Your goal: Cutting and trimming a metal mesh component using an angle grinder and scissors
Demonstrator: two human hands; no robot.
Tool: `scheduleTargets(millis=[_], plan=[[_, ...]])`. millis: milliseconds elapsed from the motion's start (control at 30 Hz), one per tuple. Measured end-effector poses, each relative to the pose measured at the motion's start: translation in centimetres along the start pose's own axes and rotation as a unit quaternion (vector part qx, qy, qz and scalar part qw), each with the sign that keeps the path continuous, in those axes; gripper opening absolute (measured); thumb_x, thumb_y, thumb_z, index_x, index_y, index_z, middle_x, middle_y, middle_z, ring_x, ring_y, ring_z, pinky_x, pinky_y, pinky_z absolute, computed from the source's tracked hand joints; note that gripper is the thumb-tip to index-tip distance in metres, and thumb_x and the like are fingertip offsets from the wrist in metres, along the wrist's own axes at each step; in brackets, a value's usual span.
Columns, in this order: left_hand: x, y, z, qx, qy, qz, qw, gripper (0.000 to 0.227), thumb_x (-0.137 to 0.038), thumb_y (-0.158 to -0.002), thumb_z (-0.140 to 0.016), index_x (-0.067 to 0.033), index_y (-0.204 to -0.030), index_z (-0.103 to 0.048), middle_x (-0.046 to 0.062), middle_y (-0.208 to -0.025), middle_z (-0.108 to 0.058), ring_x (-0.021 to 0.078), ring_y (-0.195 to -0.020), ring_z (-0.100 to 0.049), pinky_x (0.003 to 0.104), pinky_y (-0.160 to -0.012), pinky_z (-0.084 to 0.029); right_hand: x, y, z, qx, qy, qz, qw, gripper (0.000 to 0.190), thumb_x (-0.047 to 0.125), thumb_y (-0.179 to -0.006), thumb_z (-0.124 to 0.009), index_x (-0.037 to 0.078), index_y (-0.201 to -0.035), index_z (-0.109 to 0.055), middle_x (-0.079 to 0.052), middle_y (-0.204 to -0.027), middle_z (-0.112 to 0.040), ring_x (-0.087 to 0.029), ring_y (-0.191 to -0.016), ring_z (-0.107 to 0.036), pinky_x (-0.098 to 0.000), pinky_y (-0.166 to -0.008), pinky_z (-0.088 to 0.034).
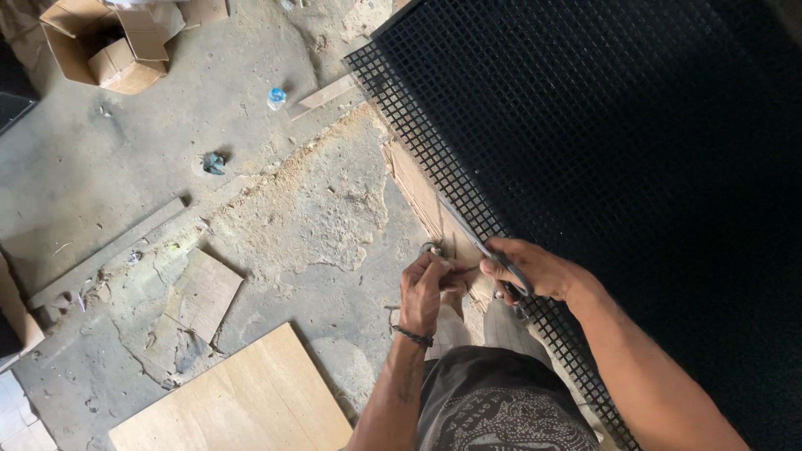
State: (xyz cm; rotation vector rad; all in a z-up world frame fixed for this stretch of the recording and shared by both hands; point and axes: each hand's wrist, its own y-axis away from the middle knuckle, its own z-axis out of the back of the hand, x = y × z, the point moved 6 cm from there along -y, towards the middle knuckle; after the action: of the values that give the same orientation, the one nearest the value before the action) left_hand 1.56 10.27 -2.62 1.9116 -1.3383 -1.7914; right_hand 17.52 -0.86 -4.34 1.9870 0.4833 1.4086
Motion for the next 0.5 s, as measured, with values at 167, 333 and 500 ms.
scheduleTargets(millis=[167,333,500], plan=[[-0.6,0.4,0.1,0.001,-0.003,-0.007,1.000,0.013,-0.007,-0.089,-0.063,-0.0006,-0.077,-0.064,0.022,-0.086,-0.077,0.0253,-0.072,-0.078,0.026,-0.060,-0.062,1.1,-2.2,-0.1,-0.005,0.024,0.005,1.000,0.048,0.044,-0.092,-0.072,-0.001,-0.106,-0.066,-0.025,-0.059,-0.064,-0.031,-0.044,-0.067,-0.0376,-0.039,-0.055],[-0.8,0.4,0.2,0.000,0.006,-0.003,1.000,0.012,-0.007,-0.088,-0.062,-0.0012,-0.078,-0.064,0.020,-0.084,-0.077,0.0233,-0.070,-0.078,0.025,-0.060,-0.062,2.0,-4.4,0.4,-0.023,0.069,0.013,0.997,0.049,0.049,-0.091,-0.073,0.001,-0.103,-0.067,-0.023,-0.057,-0.064,-0.030,-0.044,-0.067,-0.0364,-0.040,-0.055],[-1.4,0.4,0.5,-0.003,0.011,0.007,1.000,0.011,-0.005,-0.086,-0.062,0.0007,-0.077,-0.064,0.021,-0.081,-0.076,0.0246,-0.067,-0.077,0.026,-0.059,-0.061,1.7,-5.3,0.7,-0.031,0.084,0.003,0.996,0.050,0.050,-0.089,-0.074,0.002,-0.102,-0.067,-0.024,-0.056,-0.064,-0.031,-0.045,-0.068,-0.0372,-0.040,-0.057]])
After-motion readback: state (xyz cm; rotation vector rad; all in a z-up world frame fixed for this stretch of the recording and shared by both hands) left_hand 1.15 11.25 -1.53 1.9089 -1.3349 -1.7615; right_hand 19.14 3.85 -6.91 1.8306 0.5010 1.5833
